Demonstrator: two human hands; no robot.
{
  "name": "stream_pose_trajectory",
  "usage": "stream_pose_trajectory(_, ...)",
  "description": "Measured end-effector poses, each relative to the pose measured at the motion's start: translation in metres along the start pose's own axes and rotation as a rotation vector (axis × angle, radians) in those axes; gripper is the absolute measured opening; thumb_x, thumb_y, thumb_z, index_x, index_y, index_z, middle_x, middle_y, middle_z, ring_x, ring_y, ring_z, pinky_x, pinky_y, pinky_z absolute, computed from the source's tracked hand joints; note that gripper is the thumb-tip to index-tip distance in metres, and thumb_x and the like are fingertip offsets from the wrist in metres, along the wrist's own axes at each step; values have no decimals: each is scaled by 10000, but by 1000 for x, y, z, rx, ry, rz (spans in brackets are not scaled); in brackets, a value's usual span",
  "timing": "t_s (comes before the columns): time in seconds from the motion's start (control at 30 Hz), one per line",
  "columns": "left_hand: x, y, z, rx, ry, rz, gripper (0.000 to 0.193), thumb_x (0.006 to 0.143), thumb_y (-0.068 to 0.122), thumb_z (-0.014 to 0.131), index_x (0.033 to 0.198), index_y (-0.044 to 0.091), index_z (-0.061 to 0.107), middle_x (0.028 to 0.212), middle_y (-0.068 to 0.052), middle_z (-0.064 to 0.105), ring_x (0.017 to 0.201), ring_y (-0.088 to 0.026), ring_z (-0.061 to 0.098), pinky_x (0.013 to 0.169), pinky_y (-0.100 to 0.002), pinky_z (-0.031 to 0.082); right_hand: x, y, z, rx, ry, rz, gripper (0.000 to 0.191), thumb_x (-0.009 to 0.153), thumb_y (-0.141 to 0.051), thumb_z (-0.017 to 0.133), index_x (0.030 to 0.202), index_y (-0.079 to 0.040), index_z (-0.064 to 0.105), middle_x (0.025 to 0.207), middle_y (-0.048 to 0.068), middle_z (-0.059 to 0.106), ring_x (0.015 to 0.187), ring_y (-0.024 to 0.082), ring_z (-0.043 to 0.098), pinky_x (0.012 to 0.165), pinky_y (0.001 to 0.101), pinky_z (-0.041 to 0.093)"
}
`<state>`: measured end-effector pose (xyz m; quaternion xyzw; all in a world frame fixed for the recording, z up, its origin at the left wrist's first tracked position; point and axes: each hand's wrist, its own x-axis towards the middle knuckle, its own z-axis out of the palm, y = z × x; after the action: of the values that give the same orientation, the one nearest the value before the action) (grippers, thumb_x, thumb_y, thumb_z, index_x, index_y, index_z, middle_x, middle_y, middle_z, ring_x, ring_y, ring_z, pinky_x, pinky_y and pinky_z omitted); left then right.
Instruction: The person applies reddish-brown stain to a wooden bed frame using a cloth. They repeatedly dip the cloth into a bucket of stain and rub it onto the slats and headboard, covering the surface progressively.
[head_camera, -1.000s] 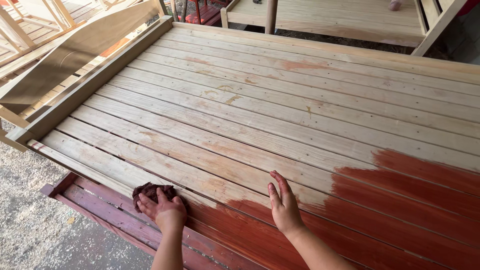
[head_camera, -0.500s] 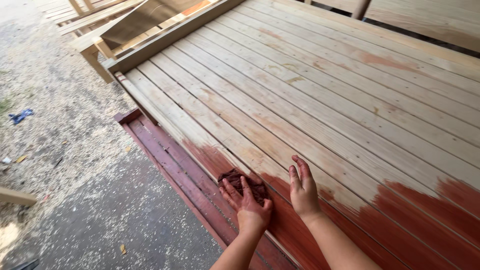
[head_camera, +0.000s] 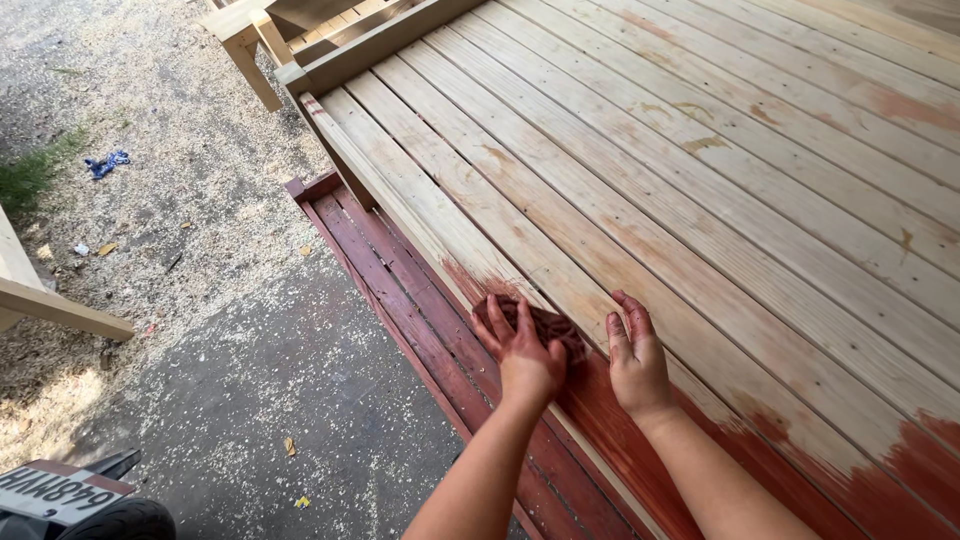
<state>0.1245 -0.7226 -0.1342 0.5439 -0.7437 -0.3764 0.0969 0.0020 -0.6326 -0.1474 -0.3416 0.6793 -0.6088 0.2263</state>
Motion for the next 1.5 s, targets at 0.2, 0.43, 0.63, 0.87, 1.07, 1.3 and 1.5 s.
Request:
stream_pose_trajectory(0.2, 123, -44, -34, 202, 117, 90, 805, 876, 352, 612, 1551, 26, 320, 1662, -338, -22, 1491, -535, -270, 1202, -524, -188, 47, 16, 54, -4, 15, 55, 437, 1073, -250, 496, 1451, -31, 491, 1412, 51, 580, 1038, 70, 532, 961, 237, 443)
stream_pose_trajectory(0.43, 265, -79, -101, 306, 157, 48, 864, 856, 386, 616, 1576, 35, 290, 1665, -326, -25, 1498, -509, -216, 1212, -525, -128, 123, 14, 125, 88, 62, 208, 458, 1062, -263, 491, 1485, -87, 476, 1414, 36, 579, 807, 96, 429, 751, 246, 433)
stream_pose_trajectory(0.63, 344, -91, -145, 432, 74, -81, 858, 875, 417, 582, 1609, 115, 256, 1690, -250, -68, 1515, -474, -239, 1229, -525, -105, 159, 19, 168, 37, 92, 125, 453, 1086, -257, 476, 1487, -46, 461, 1474, 60, 540, 1054, 62, 505, 940, 233, 435)
stream_pose_trajectory(0.87, 411, -100, -190, 505, 70, -126, 780, 920, 415, 551, 1614, 202, 266, 1704, -200, -120, 1505, -466, -262, 1265, -522, -29, 168, 15, 177, 7, 106, 206, 459, 1084, -260, 443, 1498, -62, 460, 1515, 84, 528, 1203, 154, 500, 1058, 275, 407)
stream_pose_trajectory(1.07, 417, -90, -204, 565, 50, -170, 705, 938, 462, 520, 1580, 239, 332, 1728, -113, -102, 1546, -430, -209, 1246, -581, -20, 147, 25, 143, 41, 164, 145, 456, 1086, -245, 447, 1499, -51, 429, 1542, 70, 491, 1339, 121, 487, 1089, 265, 390)
stream_pose_trajectory(1.3, 351, -75, -173, 762, -40, 30, 858, 877, 609, 562, 1576, 153, 365, 1713, -165, 142, 1584, -388, -20, 1247, -600, 26, 116, 38, 117, 22, 243, 58, 449, 1085, -264, 507, 1483, -58, 464, 1528, 114, 509, 1351, 182, 510, 1087, 305, 450)
stream_pose_trajectory(1.5, 268, -67, -110, 818, 0, 349, 810, 905, 493, 548, 1619, 176, 332, 1656, -228, 239, 1533, -431, 219, 1214, -609, 176, 76, 11, 98, -170, 301, -48, 470, 1094, -306, 526, 1469, -27, 484, 1528, 154, 534, 1453, 274, 475, 1177, 359, 378)
